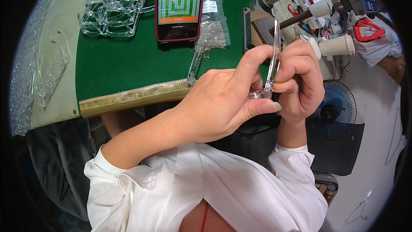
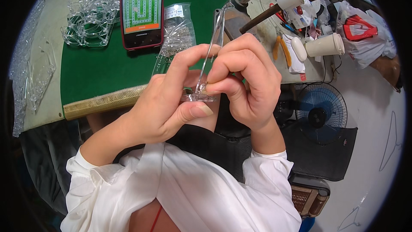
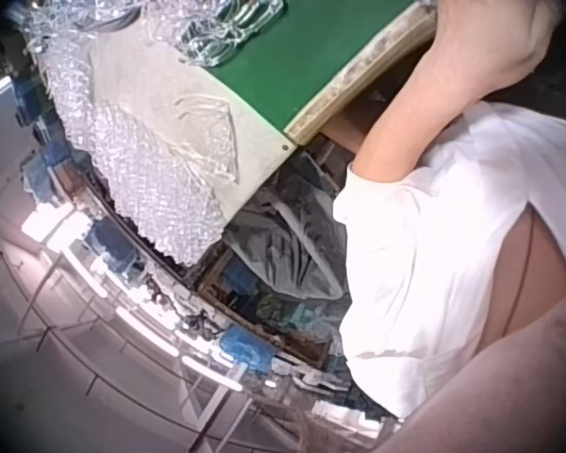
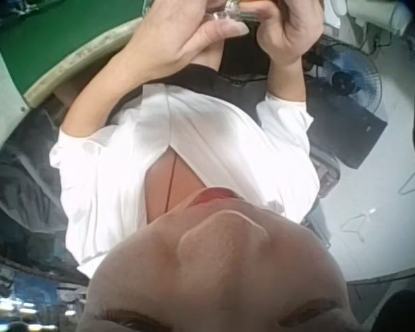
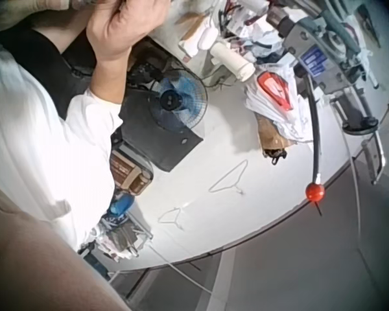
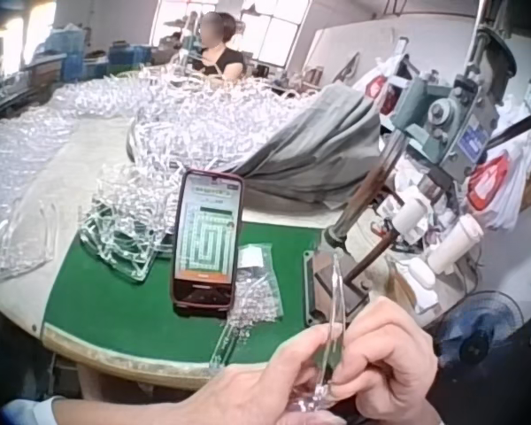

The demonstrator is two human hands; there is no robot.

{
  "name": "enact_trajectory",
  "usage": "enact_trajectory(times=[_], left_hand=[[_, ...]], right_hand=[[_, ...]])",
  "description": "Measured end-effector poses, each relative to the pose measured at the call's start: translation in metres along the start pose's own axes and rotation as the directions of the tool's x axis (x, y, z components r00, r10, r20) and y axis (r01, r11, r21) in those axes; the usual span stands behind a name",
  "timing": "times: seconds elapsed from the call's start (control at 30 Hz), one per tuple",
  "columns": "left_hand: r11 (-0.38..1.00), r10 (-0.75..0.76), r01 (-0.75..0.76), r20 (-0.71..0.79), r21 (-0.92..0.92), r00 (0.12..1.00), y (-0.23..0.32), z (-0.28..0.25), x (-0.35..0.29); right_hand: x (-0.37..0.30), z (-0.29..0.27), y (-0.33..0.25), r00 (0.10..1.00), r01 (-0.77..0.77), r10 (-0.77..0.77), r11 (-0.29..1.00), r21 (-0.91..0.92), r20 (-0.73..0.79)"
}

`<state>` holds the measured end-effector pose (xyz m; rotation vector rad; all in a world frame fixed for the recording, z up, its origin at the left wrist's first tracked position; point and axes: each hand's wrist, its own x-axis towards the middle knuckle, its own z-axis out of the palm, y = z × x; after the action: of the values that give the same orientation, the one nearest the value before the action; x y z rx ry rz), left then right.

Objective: The person assembles clear eyeglass frames by inserting small metal components into the temples and nose bridge area. They repeatedly pick up frames, insert parts, and place the finished frames aside on the table.

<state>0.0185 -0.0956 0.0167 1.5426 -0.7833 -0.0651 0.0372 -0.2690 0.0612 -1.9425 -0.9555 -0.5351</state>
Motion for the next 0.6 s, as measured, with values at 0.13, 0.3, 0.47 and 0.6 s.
enact_trajectory(times=[0.13,0.3,0.47,0.6], left_hand=[[0.997,0.069,-0.067,-0.061,0.033,0.996,-0.0038,0.0049,0.0007],[0.996,0.053,-0.057,-0.064,-0.065,0.997,-0.0026,0.0066,0.0013],[0.966,-0.085,0.096,0.056,-0.239,0.995,0.0020,0.0017,0.0019],[0.962,-0.072,0.082,0.047,-0.262,0.996,0.0000,0.0038,0.0019]], right_hand=[[-0.0016,0.0008,0.0007,1.000,-0.022,0.022,1.000,0.014,-0.007],[-0.0063,0.0018,0.0007,0.998,-0.031,0.032,0.999,0.021,-0.047],[-0.0050,0.0038,0.0039,0.997,0.047,-0.048,0.999,-0.019,-0.057],[-0.0074,0.0044,0.0039,0.997,0.036,-0.038,0.999,-0.026,-0.063]])
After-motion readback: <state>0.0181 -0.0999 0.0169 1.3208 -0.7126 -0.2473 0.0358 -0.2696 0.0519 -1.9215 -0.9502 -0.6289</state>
